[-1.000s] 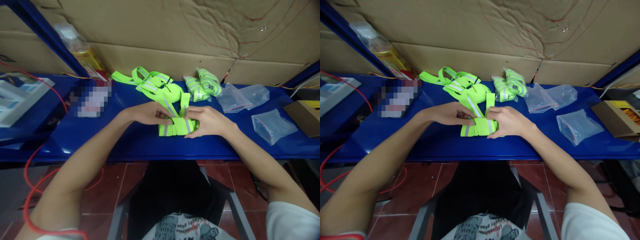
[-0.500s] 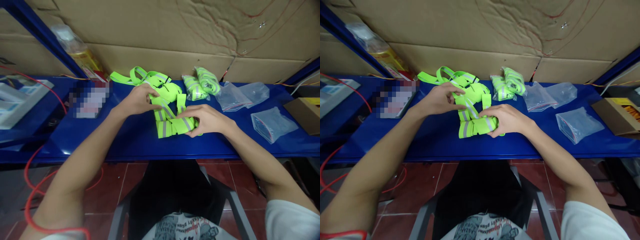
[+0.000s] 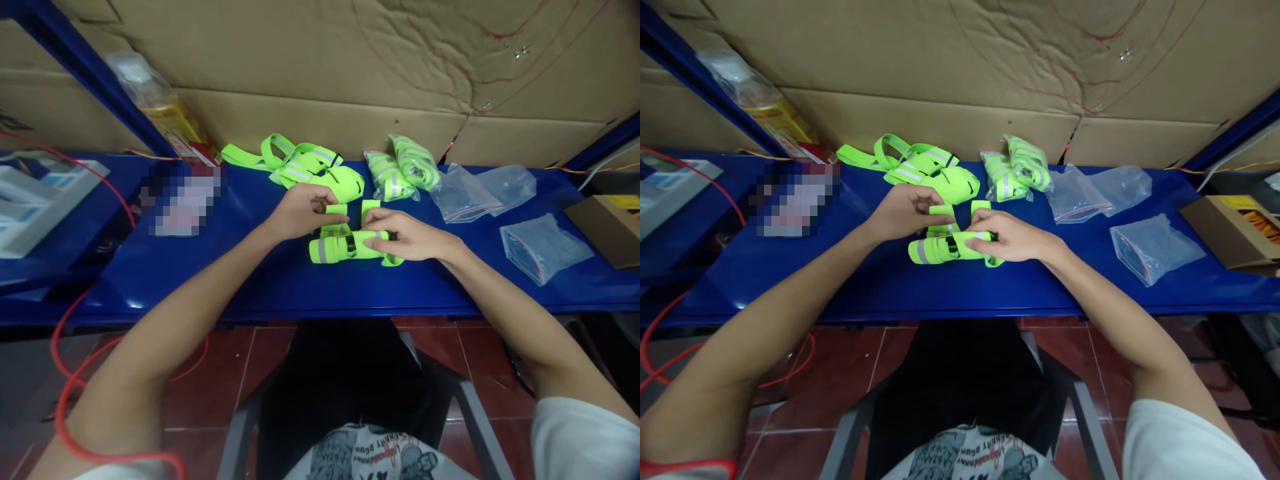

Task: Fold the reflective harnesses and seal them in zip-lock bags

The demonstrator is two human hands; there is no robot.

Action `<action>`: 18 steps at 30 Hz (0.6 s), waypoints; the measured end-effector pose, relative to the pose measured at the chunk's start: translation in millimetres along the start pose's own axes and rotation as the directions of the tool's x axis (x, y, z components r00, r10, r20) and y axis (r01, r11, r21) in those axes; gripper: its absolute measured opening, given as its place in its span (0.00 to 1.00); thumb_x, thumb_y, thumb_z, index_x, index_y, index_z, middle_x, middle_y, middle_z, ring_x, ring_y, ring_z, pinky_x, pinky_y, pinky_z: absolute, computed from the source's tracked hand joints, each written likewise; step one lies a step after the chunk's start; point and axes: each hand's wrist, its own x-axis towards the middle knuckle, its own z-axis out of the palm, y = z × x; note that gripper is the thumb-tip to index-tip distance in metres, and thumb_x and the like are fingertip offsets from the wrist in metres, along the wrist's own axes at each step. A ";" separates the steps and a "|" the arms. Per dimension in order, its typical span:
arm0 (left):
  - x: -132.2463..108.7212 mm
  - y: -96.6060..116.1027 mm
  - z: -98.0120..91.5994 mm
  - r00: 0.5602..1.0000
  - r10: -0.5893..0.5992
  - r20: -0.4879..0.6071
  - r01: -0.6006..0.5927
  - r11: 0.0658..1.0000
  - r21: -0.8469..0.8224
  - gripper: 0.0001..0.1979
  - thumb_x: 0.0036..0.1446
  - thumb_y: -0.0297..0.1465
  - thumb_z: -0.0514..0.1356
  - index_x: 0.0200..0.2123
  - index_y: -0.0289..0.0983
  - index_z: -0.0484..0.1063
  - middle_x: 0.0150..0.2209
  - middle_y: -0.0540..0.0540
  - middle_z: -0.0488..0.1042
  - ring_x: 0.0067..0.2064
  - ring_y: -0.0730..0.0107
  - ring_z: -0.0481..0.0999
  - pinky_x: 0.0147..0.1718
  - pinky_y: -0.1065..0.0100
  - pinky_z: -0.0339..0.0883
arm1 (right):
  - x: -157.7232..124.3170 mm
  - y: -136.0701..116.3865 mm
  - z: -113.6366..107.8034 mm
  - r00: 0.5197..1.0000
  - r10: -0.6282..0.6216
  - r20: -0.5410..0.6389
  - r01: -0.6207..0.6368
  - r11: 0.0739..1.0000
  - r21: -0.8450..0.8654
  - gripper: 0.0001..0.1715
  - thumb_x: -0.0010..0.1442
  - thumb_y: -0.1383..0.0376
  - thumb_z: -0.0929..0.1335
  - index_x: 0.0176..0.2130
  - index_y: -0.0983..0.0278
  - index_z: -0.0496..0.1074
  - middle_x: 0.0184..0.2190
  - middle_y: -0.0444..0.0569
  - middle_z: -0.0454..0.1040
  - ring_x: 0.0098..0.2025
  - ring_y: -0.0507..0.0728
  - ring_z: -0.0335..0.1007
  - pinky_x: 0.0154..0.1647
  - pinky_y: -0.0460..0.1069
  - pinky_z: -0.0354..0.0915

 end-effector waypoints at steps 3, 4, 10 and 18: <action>0.2 3.0 2.3 0.999 -0.008 0.051 0.012 0.997 -0.077 0.21 0.49 0.45 0.79 0.30 0.36 0.77 0.22 0.52 0.74 0.21 0.77 0.68 0.20 0.72 0.60 | 1.2 2.1 -1.4 0.998 0.063 -0.012 -0.063 0.998 -0.004 0.26 0.77 0.52 0.66 0.30 0.64 0.70 0.32 0.44 0.67 0.32 0.51 0.63 0.36 0.48 0.60; 0.4 4.7 1.7 0.998 -0.004 0.058 0.009 0.996 -0.088 0.20 0.49 0.45 0.79 0.30 0.36 0.78 0.23 0.50 0.76 0.22 0.76 0.70 0.20 0.72 0.61 | 1.2 2.1 -2.0 0.995 0.095 -0.005 -0.095 0.995 0.011 0.26 0.77 0.51 0.65 0.31 0.64 0.70 0.30 0.43 0.66 0.30 0.50 0.61 0.35 0.48 0.59; -1.2 23.1 -10.5 0.980 -0.068 0.187 0.094 0.987 -0.133 0.20 0.50 0.45 0.78 0.37 0.36 0.83 0.33 0.45 0.84 0.32 0.71 0.81 0.28 0.71 0.72 | -1.5 4.8 -3.8 0.971 0.228 -0.067 -0.212 0.960 0.182 0.20 0.74 0.49 0.69 0.54 0.61 0.71 0.29 0.39 0.68 0.25 0.49 0.54 0.27 0.47 0.55; -5.8 26.8 -13.6 0.979 -0.057 0.194 0.078 0.992 -0.101 0.18 0.44 0.38 0.81 0.38 0.37 0.86 0.33 0.45 0.86 0.32 0.68 0.82 0.31 0.67 0.77 | -1.3 15.2 -4.1 0.933 0.182 -0.310 -0.184 0.983 0.025 0.22 0.61 0.45 0.78 0.39 0.60 0.81 0.37 0.47 0.75 0.36 0.56 0.68 0.40 0.54 0.66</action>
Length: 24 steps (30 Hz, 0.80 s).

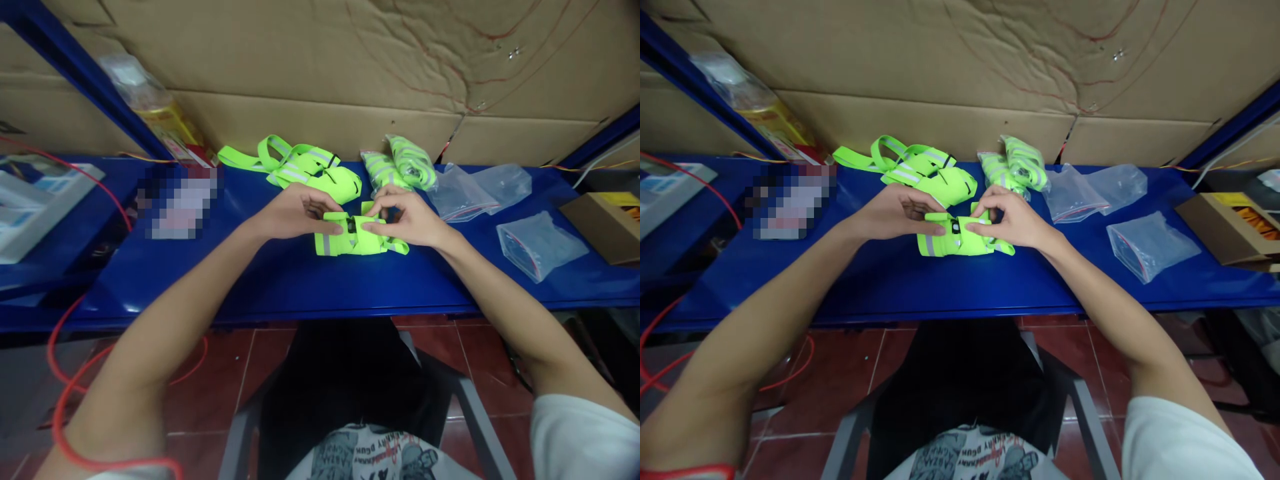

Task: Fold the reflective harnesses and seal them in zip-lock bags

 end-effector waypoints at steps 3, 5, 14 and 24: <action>1.5 -5.2 -0.6 1.000 -0.009 0.004 0.009 1.000 -0.017 0.18 0.44 0.39 0.81 0.38 0.38 0.88 0.33 0.45 0.86 0.31 0.68 0.82 0.32 0.66 0.78 | -0.9 1.2 -0.4 0.992 -0.011 -0.128 -0.016 0.977 -0.212 0.24 0.57 0.43 0.80 0.39 0.58 0.84 0.44 0.52 0.74 0.46 0.62 0.71 0.50 0.59 0.68; 2.4 -8.4 -1.4 1.000 -0.010 0.009 0.010 1.000 -0.024 0.18 0.44 0.39 0.81 0.39 0.39 0.89 0.34 0.45 0.87 0.32 0.67 0.83 0.33 0.66 0.79 | -2.1 0.7 -0.2 0.994 0.036 -0.103 -0.060 0.968 -0.243 0.24 0.59 0.42 0.79 0.40 0.59 0.85 0.50 0.55 0.75 0.50 0.64 0.73 0.53 0.61 0.69; 4.8 -14.3 -0.5 0.999 0.036 -0.027 -0.037 0.999 -0.001 0.18 0.46 0.40 0.81 0.41 0.42 0.90 0.39 0.43 0.89 0.36 0.60 0.87 0.36 0.60 0.85 | 0.0 -8.3 2.3 0.993 0.000 -0.118 -0.017 0.990 -0.143 0.17 0.62 0.50 0.77 0.41 0.60 0.86 0.44 0.52 0.86 0.45 0.63 0.81 0.52 0.59 0.73; 8.8 -30.4 4.1 0.995 0.010 -0.097 -0.005 0.998 0.056 0.18 0.47 0.43 0.81 0.39 0.41 0.90 0.33 0.43 0.87 0.31 0.61 0.85 0.28 0.63 0.81 | -9.1 -27.5 -4.5 0.994 -0.108 0.032 0.112 0.975 -0.194 0.36 0.51 0.42 0.83 0.50 0.62 0.87 0.52 0.56 0.86 0.52 0.70 0.84 0.57 0.61 0.74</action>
